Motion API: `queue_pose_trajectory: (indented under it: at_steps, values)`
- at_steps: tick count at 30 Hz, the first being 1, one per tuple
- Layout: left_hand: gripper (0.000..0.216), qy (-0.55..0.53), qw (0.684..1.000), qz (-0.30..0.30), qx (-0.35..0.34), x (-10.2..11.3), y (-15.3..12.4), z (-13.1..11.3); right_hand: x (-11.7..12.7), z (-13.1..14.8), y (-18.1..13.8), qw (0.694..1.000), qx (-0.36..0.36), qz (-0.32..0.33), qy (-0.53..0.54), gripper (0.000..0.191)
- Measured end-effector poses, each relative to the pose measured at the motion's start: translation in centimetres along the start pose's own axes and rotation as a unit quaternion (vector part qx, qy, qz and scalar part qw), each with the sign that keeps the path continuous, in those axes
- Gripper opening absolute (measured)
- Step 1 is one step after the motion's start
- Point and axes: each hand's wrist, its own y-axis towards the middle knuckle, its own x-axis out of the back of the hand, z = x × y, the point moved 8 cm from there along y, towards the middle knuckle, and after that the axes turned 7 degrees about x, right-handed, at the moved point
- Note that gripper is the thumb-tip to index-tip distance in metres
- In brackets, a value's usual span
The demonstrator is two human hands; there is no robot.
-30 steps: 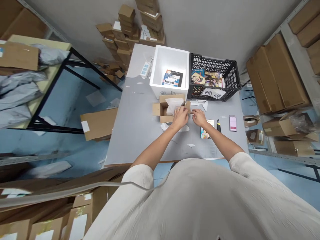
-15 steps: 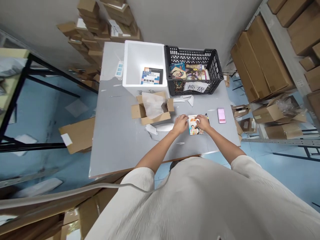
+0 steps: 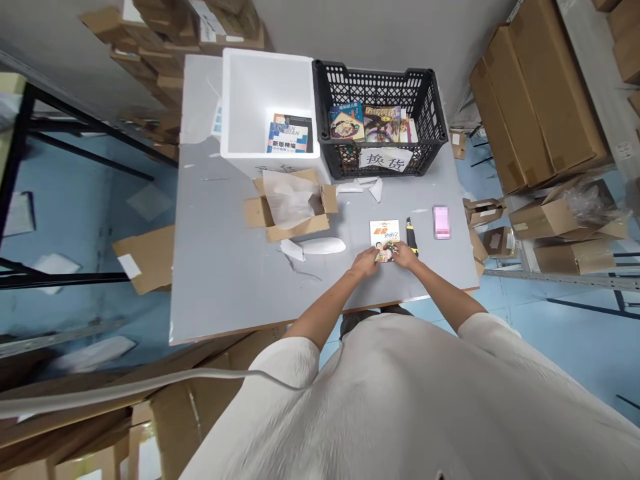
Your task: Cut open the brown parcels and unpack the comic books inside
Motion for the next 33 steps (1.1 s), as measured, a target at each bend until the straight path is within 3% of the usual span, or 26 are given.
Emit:
queue_pose_trajectory:
  at_steps: [8,13,17,33]
  values:
    - [0.07,-0.034,0.999,0.032,0.02,-1.8,-0.3,1.0,-1.1,-1.7,0.1,0.983,-0.072,-0.059,0.157,0.05]
    - [0.066,-0.03,0.999,0.033,0.028,-1.9,-0.8,1.8,-1.7,-2.7,0.4,0.951,-0.145,-0.094,0.256,0.046]
    - [0.066,-0.033,0.998,0.031,0.032,-1.7,-1.3,2.5,-2.3,-2.7,0.6,0.922,-0.176,-0.085,0.335,0.041]
    - [0.059,-0.029,0.998,0.024,0.044,-1.4,-1.9,3.7,-3.2,-2.5,0.2,0.902,-0.227,-0.081,0.358,0.013]
